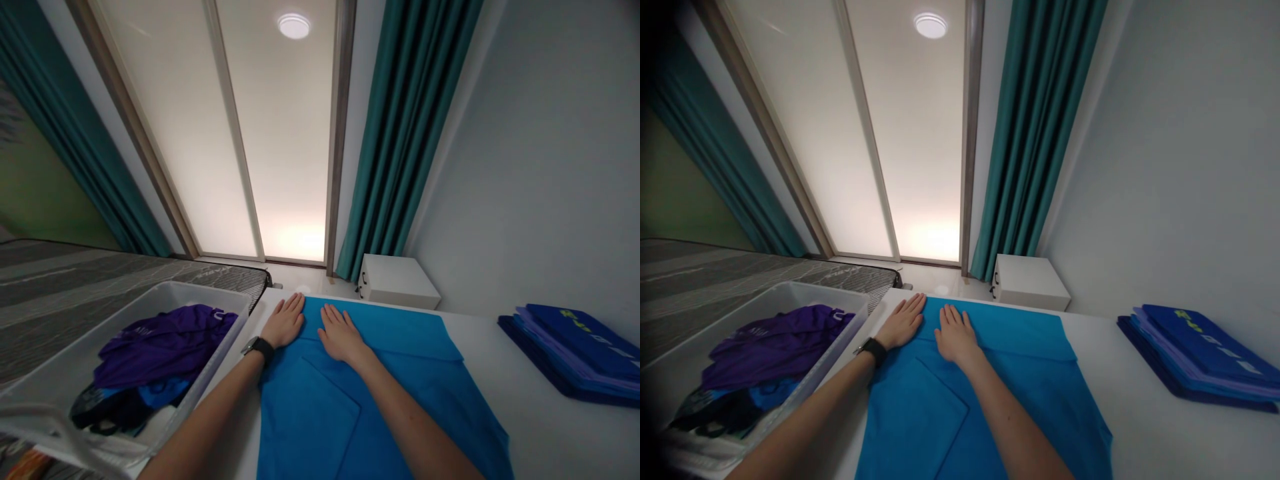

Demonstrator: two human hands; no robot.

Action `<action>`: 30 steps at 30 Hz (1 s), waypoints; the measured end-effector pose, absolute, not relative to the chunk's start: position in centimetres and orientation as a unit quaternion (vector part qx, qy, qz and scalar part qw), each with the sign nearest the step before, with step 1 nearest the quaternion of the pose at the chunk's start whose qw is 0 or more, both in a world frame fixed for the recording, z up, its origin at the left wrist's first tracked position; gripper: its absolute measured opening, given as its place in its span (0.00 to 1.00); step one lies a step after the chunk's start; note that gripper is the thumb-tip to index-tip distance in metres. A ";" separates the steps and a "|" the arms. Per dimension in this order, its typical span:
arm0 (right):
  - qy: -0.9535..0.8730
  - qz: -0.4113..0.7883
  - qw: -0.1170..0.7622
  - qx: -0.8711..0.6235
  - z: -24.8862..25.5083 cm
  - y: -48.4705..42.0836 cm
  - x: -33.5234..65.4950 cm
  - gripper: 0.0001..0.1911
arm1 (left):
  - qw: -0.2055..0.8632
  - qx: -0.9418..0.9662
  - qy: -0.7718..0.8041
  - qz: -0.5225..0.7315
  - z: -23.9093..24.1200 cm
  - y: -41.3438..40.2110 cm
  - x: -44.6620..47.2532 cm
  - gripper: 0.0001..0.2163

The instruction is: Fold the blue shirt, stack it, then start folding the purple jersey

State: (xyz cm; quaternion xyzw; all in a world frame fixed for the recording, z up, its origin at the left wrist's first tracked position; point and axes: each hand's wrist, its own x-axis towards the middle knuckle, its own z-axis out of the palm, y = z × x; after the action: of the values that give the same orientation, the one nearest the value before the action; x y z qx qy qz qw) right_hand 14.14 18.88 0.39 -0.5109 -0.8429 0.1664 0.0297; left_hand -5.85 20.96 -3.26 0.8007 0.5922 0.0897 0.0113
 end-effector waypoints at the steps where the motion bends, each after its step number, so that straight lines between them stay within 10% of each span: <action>1: -0.846 0.156 0.033 -0.509 0.3 19.1 13.6 0.35 | 0.008 0.801 0.593 0.085 -3.2 20.9 -5.8 0.26; 30: -0.777 0.104 0.017 -0.621 -2.0 20.8 26.9 0.38 | -0.006 0.797 0.597 0.085 -3.1 21.2 -5.8 0.26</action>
State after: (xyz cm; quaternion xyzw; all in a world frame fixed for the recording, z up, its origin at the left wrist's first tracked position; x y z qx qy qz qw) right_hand 26.85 20.75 -1.99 -0.6212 -0.7765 0.1042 0.0173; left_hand -5.80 21.17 -3.14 0.7973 0.5975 0.0850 -0.0060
